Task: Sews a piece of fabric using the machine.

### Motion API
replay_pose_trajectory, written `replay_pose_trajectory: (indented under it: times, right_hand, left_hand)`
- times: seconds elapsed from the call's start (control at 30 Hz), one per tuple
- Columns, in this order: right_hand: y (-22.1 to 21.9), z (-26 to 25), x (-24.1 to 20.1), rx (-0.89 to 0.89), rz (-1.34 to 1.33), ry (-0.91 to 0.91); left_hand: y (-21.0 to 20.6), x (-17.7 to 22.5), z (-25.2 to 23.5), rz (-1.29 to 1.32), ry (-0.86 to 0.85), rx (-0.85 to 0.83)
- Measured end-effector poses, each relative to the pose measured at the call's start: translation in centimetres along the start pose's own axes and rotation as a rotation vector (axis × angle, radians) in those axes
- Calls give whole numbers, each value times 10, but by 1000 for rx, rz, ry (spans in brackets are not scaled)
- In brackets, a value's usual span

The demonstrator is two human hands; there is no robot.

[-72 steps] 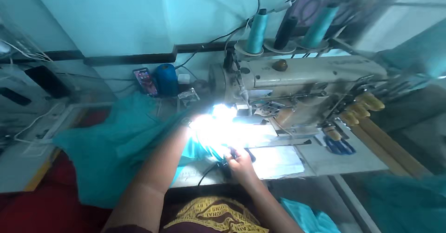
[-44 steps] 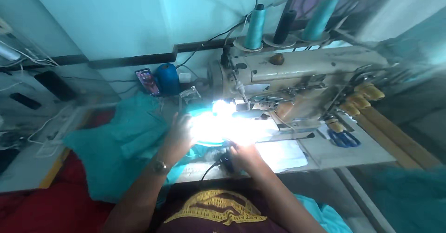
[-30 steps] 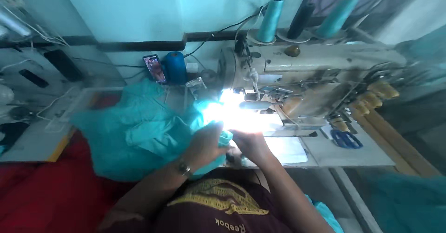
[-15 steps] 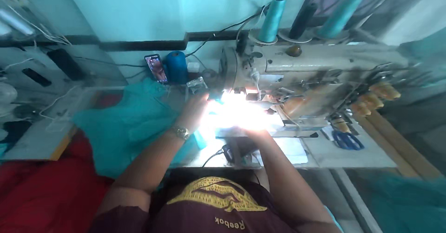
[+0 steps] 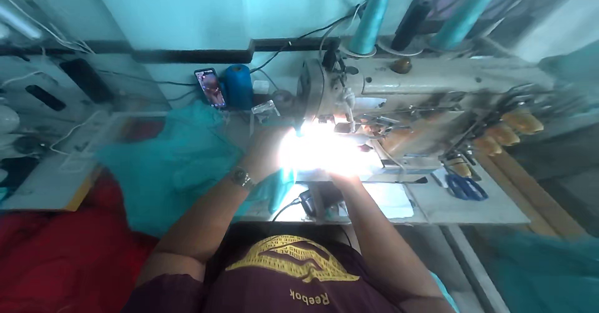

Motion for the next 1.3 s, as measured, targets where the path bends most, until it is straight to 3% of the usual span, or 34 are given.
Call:
replay_pose_trajectory:
  times: [0.13, 0.3, 0.4, 0.5, 0.57, 0.63, 0.77, 0.87, 0.93, 1.0, 1.07, 1.13, 1.23, 1.3]
  right_hand:
    - [1, 1, -2, -30, 32, -4]
    - [-6, -1, -13, -196, 300, 55]
    - [-12, 7, -17, -298, 414, 250]
    - [-23, 34, -7, -415, 552, 301]
    - [-25, 61, -10, -224, 509, 563]
    - [-24, 78, -5, -33, 413, 759]
    - [-10, 89, 3, 57, 347, 800]
    - [1, 88, -2, 65, 328, 793]
    - [4, 85, -7, 56, 272, 781]
    - [10, 80, -20, 93, 187, 811]
    - [15, 77, -35, 189, 141, 886]
    - [16, 72, -45, 305, 155, 940]
    - [18, 66, -52, 437, 166, 958]
    - [17, 66, -51, 492, 153, 956]
  left_hand:
    - [-37, -13, 9, 159, -26, -108]
    - [9, -15, 16, -24, -111, 8]
    - [14, -3, 34, 189, -263, 9]
    - [7, 27, 60, 450, -437, -298]
    - [2, 38, 65, 534, -481, -424]
    - [-3, 37, 55, 533, -425, -318]
    - [-47, 17, 39, 149, -207, -72]
    - [-45, 11, 45, -23, -122, 22]
    - [-24, 25, 59, 11, -121, 101]
    - [-8, 60, 80, 201, -253, 221]
    - [-26, 93, 91, 572, -385, 55]
    - [-64, 93, 83, 822, -233, -197]
    - [-69, 43, 56, 826, 295, -120]
    - [-49, 19, 42, 576, 423, -106]
Point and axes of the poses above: each hand's wrist, its own z-axis away from the middle knuckle, its own y-axis out of the back of the hand, x = y × z, the point moved 7 cm from there along -z, towards the middle knuckle, and after that the axes turned 4 degrees about -y, right-handed, at the moved point
